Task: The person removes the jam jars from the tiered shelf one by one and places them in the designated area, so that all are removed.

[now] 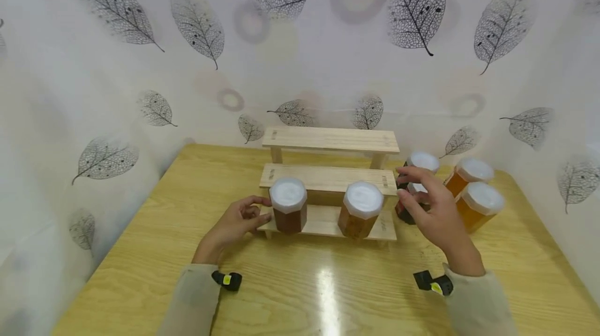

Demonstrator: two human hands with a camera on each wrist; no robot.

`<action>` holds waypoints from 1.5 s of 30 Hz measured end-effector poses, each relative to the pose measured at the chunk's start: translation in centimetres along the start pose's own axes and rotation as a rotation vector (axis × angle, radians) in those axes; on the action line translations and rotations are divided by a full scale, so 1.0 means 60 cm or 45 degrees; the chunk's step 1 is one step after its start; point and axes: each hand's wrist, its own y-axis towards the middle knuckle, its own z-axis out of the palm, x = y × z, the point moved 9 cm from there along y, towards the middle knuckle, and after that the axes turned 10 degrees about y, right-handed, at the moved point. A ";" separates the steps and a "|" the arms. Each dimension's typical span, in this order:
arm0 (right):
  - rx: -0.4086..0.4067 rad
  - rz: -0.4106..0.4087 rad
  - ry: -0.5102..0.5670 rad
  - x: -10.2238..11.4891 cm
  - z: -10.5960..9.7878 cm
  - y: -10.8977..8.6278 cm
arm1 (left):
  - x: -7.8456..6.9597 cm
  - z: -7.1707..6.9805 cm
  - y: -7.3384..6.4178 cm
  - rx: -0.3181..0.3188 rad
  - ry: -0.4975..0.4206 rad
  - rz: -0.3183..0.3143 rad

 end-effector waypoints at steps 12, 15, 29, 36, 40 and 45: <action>0.316 0.007 0.275 -0.001 0.084 -0.004 | -0.003 0.000 0.001 -0.007 0.014 -0.027; 0.342 0.070 0.233 -0.007 0.103 -0.007 | -0.002 0.000 0.001 -0.007 0.016 -0.034; 0.241 0.004 0.072 0.000 0.117 -0.004 | -0.003 0.001 0.000 -0.005 0.026 -0.032; 0.259 0.036 0.070 -0.004 0.120 -0.006 | -0.005 0.002 -0.002 -0.009 0.032 -0.040; 0.258 0.020 0.073 -0.002 0.120 -0.006 | -0.005 0.002 -0.002 -0.009 0.031 -0.050; 0.241 -0.002 0.044 -0.005 0.120 -0.007 | -0.002 0.004 -0.001 -0.007 0.023 -0.042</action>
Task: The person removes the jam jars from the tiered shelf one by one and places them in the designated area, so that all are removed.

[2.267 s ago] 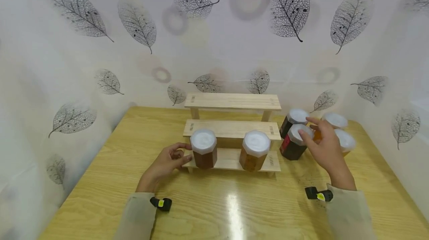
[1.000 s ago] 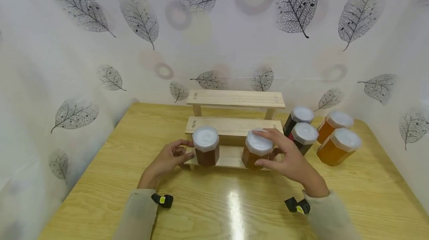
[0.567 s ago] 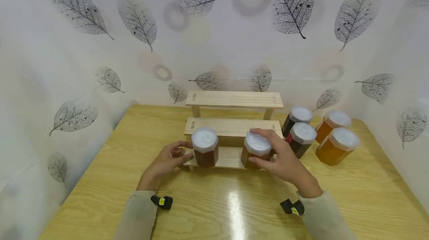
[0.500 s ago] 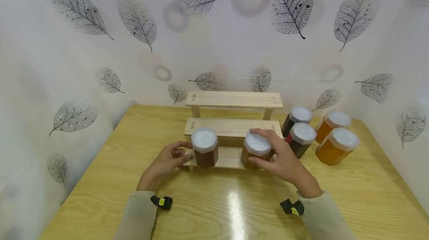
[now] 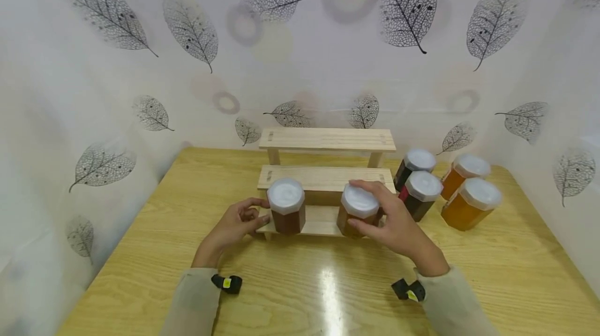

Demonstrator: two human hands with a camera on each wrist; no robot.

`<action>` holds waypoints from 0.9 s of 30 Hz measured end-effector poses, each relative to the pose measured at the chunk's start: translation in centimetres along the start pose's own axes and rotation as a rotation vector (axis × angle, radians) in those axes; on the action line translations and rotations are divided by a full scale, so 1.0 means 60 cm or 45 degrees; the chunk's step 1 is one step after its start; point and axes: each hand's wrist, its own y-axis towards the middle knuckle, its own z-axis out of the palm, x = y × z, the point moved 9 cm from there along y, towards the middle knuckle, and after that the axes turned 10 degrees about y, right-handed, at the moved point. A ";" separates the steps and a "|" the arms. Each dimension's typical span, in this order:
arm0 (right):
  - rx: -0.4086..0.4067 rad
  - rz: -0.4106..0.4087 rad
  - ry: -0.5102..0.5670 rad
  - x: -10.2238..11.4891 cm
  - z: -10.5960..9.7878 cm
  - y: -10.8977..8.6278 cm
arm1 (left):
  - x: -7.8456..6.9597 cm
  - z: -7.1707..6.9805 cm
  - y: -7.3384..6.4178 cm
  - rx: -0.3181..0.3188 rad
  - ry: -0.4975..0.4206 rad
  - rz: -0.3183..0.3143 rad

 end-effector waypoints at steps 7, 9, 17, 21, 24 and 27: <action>-0.049 -0.055 -0.077 0.009 -0.002 -0.004 | 0.003 0.009 -0.003 0.021 -0.037 0.013; -0.062 -0.063 -0.083 0.012 -0.005 -0.005 | 0.004 0.011 -0.003 0.023 -0.038 0.018; -0.097 -0.102 -0.097 0.022 -0.026 -0.007 | 0.001 0.007 0.000 0.012 -0.026 0.030; -0.131 -0.140 -0.087 0.027 -0.041 -0.010 | -0.003 0.005 -0.001 0.016 -0.022 0.034; -0.149 -0.168 -0.096 0.030 -0.051 -0.012 | -0.002 0.003 -0.001 0.014 -0.025 0.028; -0.167 -0.192 -0.095 0.032 -0.063 -0.014 | -0.002 0.001 0.000 0.007 -0.020 0.022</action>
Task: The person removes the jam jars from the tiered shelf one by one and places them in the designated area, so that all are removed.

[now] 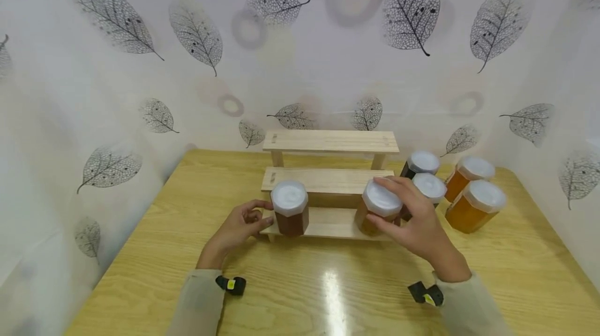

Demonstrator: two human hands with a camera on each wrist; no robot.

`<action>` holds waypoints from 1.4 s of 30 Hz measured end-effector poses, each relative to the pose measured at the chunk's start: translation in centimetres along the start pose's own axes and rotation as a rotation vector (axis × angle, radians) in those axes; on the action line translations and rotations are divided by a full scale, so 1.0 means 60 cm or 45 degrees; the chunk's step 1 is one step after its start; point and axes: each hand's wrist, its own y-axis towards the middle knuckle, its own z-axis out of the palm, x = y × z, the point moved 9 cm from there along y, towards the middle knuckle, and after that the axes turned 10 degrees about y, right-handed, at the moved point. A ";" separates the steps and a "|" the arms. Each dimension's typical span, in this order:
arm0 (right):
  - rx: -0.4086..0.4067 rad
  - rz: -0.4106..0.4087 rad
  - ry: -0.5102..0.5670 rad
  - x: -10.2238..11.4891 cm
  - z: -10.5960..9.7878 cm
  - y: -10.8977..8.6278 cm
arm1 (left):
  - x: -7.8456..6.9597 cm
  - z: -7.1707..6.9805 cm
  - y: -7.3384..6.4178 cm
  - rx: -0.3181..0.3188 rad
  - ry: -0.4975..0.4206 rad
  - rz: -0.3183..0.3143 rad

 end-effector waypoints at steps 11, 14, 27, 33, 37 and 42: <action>-0.058 0.094 -0.098 -0.008 -0.041 -0.025 | 0.001 0.000 0.000 -0.008 -0.007 -0.013; -0.076 0.108 -0.103 -0.009 -0.052 -0.036 | 0.003 -0.001 -0.001 -0.009 -0.017 -0.018; -0.116 0.182 -0.147 -0.014 -0.101 -0.077 | 0.000 -0.009 -0.008 -0.026 0.025 -0.021; -0.110 0.214 -0.167 -0.014 -0.126 -0.093 | -0.003 -0.007 -0.006 -0.024 0.025 -0.006; -0.113 0.276 -0.194 -0.016 -0.144 -0.106 | -0.003 -0.003 -0.003 -0.013 0.001 -0.001; -0.133 0.290 -0.219 -0.018 -0.167 -0.119 | 0.000 -0.003 -0.001 -0.016 -0.010 0.000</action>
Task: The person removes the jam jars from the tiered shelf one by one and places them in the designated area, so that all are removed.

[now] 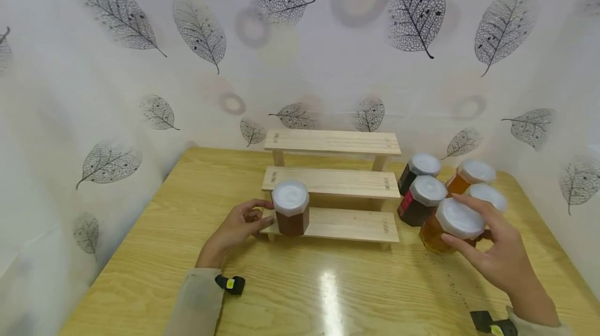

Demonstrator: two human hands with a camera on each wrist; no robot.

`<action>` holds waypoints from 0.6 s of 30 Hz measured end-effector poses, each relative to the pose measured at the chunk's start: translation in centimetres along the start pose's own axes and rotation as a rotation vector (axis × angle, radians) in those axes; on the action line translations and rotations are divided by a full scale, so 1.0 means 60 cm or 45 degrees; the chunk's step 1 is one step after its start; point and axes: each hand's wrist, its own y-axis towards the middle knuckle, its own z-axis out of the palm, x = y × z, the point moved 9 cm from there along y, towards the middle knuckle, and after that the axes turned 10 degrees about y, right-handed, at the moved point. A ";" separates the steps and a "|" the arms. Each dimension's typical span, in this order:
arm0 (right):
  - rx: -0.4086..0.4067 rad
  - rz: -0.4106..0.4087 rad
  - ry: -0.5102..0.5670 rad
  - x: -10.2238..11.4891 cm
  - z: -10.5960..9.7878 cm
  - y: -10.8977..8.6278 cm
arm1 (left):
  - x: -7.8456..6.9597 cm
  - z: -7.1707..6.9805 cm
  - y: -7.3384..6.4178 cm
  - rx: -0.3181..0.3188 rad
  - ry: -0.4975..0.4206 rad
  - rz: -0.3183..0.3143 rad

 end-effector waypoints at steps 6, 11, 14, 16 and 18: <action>-0.052 0.074 -0.035 -0.016 -0.013 -0.017 | 0.002 -0.001 0.000 0.005 -0.003 0.005; -0.069 0.123 -0.047 -0.030 -0.022 -0.026 | 0.001 -0.001 0.000 0.004 0.004 0.012; -0.064 0.174 -0.036 -0.041 -0.029 -0.029 | 0.000 -0.001 0.000 0.005 0.006 0.015; -0.052 0.208 -0.038 -0.048 -0.033 -0.030 | 0.000 0.000 0.000 0.005 0.006 0.015; -0.040 0.236 -0.046 -0.055 -0.036 -0.032 | 0.000 0.000 0.001 0.002 0.011 0.013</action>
